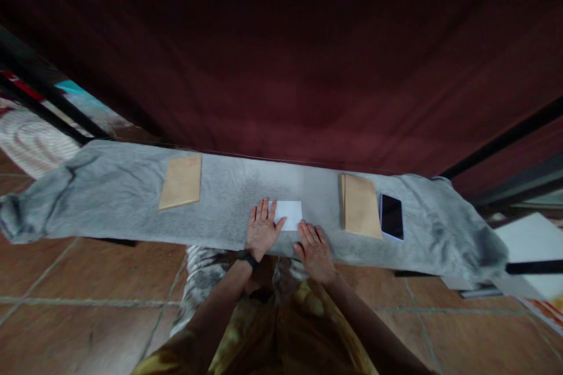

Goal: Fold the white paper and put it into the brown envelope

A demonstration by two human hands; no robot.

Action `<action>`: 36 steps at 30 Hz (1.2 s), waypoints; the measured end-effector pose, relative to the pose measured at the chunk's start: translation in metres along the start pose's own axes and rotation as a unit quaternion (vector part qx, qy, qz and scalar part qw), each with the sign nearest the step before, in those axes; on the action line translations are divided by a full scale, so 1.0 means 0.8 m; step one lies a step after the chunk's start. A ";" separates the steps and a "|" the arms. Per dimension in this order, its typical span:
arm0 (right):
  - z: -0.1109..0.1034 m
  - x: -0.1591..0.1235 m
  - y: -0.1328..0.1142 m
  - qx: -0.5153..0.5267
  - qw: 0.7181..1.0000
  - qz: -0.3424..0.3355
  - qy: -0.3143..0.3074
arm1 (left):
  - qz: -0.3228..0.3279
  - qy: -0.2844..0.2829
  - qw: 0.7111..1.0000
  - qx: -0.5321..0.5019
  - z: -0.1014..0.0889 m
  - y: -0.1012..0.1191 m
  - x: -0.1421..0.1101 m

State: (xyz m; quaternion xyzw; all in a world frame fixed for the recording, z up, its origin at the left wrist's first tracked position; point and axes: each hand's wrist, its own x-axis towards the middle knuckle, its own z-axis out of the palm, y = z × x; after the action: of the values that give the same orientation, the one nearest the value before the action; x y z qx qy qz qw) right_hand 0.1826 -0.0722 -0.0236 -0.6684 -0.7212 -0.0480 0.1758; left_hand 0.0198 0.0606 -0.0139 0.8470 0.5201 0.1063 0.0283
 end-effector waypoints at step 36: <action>0.010 -0.010 0.004 0.006 1.000 -0.014 0.015 | 0.112 -0.041 0.993 -0.025 0.002 0.007 0.020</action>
State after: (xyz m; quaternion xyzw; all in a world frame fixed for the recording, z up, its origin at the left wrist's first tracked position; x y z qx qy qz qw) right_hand 0.1845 -0.0773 -0.0339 -0.6566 -0.7277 -0.0565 0.1901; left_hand 0.0323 0.0723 -0.0123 0.9025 0.4176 0.0872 0.0587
